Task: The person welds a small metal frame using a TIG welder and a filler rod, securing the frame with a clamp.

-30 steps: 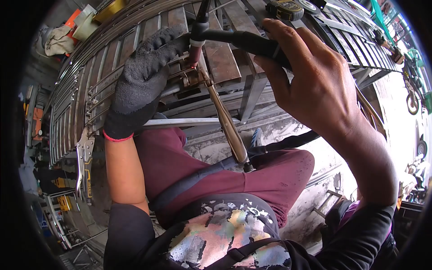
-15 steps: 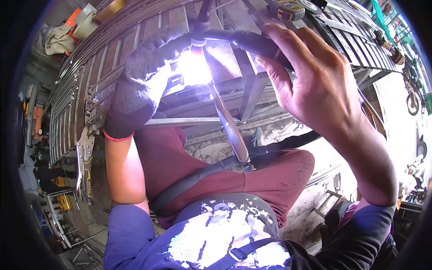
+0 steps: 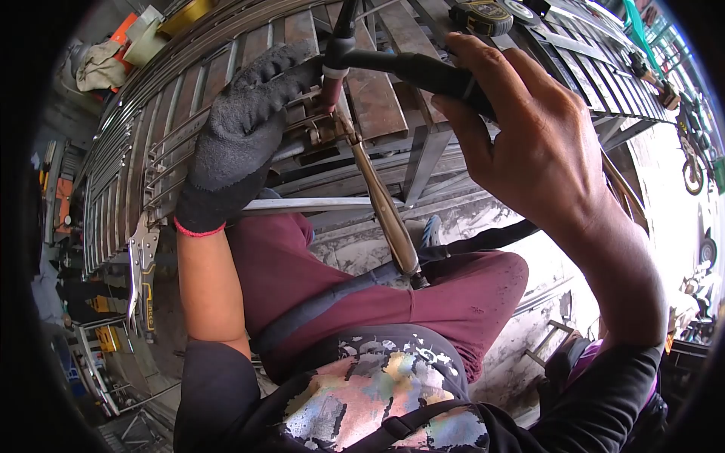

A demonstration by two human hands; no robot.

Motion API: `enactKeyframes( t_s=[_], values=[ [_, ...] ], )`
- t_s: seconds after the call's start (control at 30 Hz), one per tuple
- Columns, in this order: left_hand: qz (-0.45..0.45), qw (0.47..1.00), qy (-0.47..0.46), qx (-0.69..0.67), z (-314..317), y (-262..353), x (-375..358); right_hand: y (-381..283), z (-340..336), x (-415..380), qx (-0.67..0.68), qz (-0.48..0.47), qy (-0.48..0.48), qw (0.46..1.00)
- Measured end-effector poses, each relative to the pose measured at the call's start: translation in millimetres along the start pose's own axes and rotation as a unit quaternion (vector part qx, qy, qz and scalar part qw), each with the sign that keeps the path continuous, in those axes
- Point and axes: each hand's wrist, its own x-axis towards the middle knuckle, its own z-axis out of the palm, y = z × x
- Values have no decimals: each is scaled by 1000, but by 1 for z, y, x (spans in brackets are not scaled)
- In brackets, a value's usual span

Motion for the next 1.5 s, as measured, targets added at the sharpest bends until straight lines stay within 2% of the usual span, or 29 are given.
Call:
enactKeyframes(
  t_s=[0.1, 0.2, 0.23, 0.33, 0.4, 0.43, 0.5, 0.6, 0.87, 0.9, 0.97, 1.0, 1.07, 1.1, 1.13, 1.2, 1.27, 1.37, 1.43, 1.5],
  values=[
    [-40, 999, 21, -17, 3, -2, -2, -1, -1, 0, 1, 8, -3, 1000],
    [-30, 982, 16, -183, 10, -9, 0, -1, 0, 0, 4, 2, -7, 1000],
    [-111, 954, 21, -277, 9, -4, 1, -2, -1, 1, 11, -3, -6, 1000],
    [-54, 995, -19, -83, -3, 0, 1, -2, -1, 1, 11, 3, -6, 1000],
    [91, 982, -13, 165, -4, -6, 1, -2, -1, -1, 9, 13, -2, 1000],
    [-41, 988, 23, -148, 8, 0, -2, -1, -2, -1, 10, 10, -6, 1000],
    [-55, 994, 2, -94, 2, 3, 0, 0, -2, -2, 7, 8, -7, 1000],
    [-30, 999, -14, -20, -2, 2, 1, 0, -2, -2, 4, 6, -10, 1000],
    [-32, 999, -16, -13, -3, 2, -1, -3, -2, -3, -8, 0, -5, 1000],
    [-42, 998, -12, -46, 0, -3, -1, -3, -3, -3, -11, -5, -7, 1000],
    [-132, 948, 23, -287, 8, -7, -2, -3, -3, -3, -15, -24, -1, 1000],
    [-206, 851, 54, -479, 12, -8, -1, -2, -3, -2, -15, -38, 7, 999],
    [-82, 967, 43, -238, 9, -14, -2, 0, -2, -3, 4, -31, 19, 999],
    [-15, 993, 36, -108, 6, -15, 0, -3, -1, -3, 18, -22, 39, 999],
    [53, 998, 28, 25, 3, -15, 3, -3, -3, -4, 12, -15, 58, 998],
    [41, 997, 24, 66, 2, 1, 5, -3, -8, -6, 2, 0, 94, 996],
    [34, 984, 44, 168, 1, 5, 5, -5, -16, -10, -12, 30, 134, 990],
    [3, 993, 39, 110, -1, 2, 5, -3, -7, -20, 96, 111, 227, 963],
    [-2, 987, 41, 156, -4, 6, 6, -13, -6, -17, 102, 167, 276, 941],
    [7, 979, 68, 190, -2, 4, 7, -14, -4, -16, 38, 233, 263, 935]
  ],
)
